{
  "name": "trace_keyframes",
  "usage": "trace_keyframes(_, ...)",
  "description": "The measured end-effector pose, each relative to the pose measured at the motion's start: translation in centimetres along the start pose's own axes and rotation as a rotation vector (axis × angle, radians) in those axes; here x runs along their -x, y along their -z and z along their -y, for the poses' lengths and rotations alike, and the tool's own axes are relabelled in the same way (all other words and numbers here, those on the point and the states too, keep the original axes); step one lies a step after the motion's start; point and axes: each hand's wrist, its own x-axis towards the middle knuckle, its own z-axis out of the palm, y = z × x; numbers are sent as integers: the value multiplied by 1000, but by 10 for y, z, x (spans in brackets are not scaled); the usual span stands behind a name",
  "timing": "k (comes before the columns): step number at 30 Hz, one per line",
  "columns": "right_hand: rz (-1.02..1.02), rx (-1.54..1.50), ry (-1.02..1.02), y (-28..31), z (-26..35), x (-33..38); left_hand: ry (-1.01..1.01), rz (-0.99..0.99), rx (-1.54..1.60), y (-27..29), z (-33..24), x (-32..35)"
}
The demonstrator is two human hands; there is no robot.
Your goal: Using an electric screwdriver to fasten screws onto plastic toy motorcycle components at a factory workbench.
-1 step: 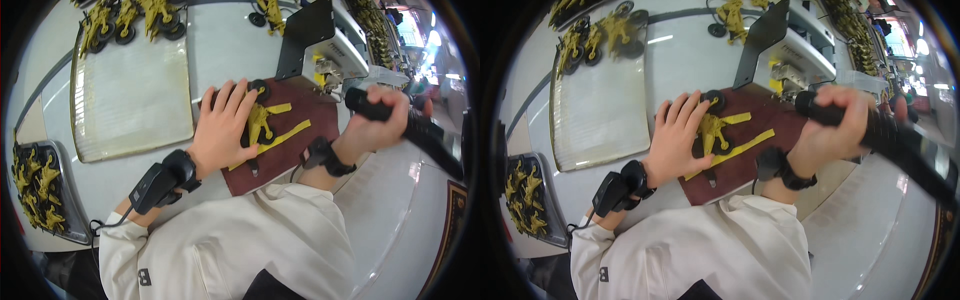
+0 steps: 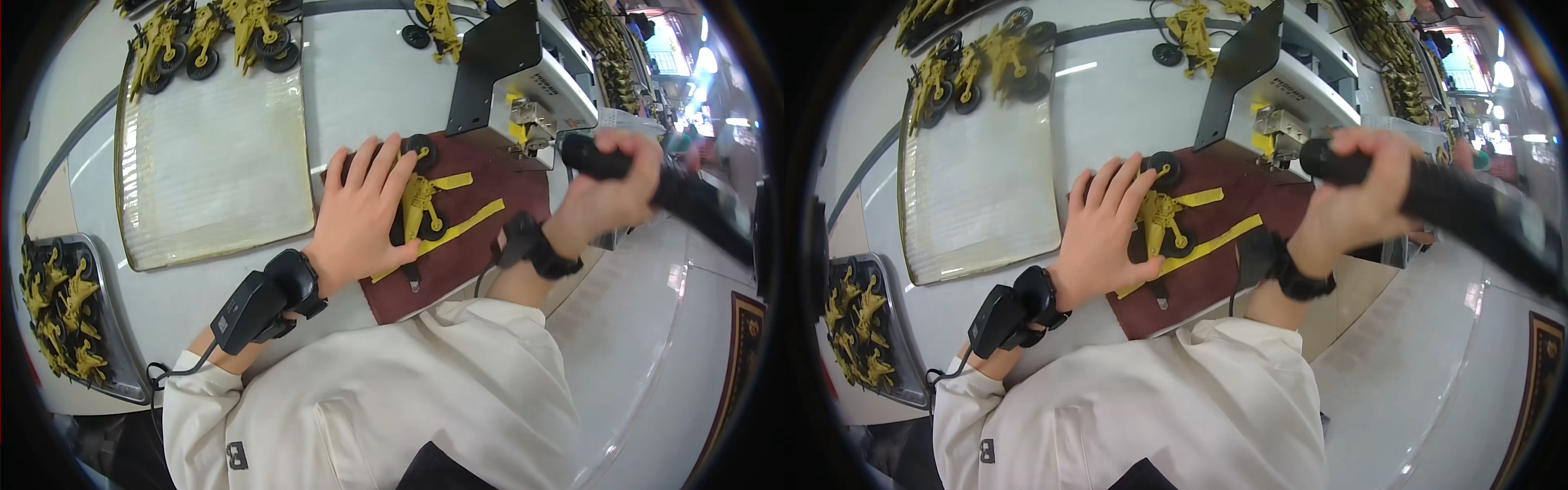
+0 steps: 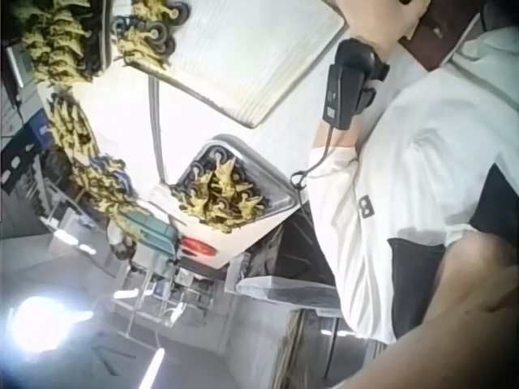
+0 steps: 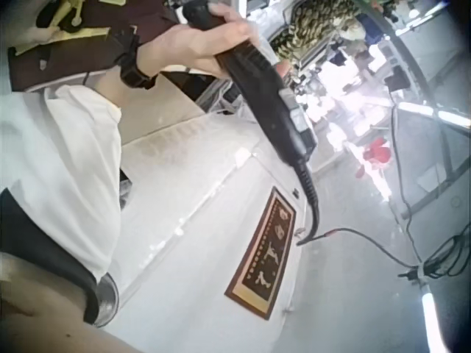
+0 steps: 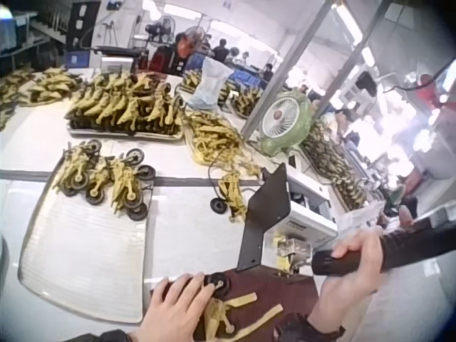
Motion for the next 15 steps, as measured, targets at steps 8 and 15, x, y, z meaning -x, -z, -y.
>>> trace_keyframes(8, 229, -25, -260, -2, 12, 29, 9, -90, 126, 1, 3, 0)
trace_keyframes(15, 332, -277, -325, -36, 31, 85, 2, -121, 130, 0, 5, 4)
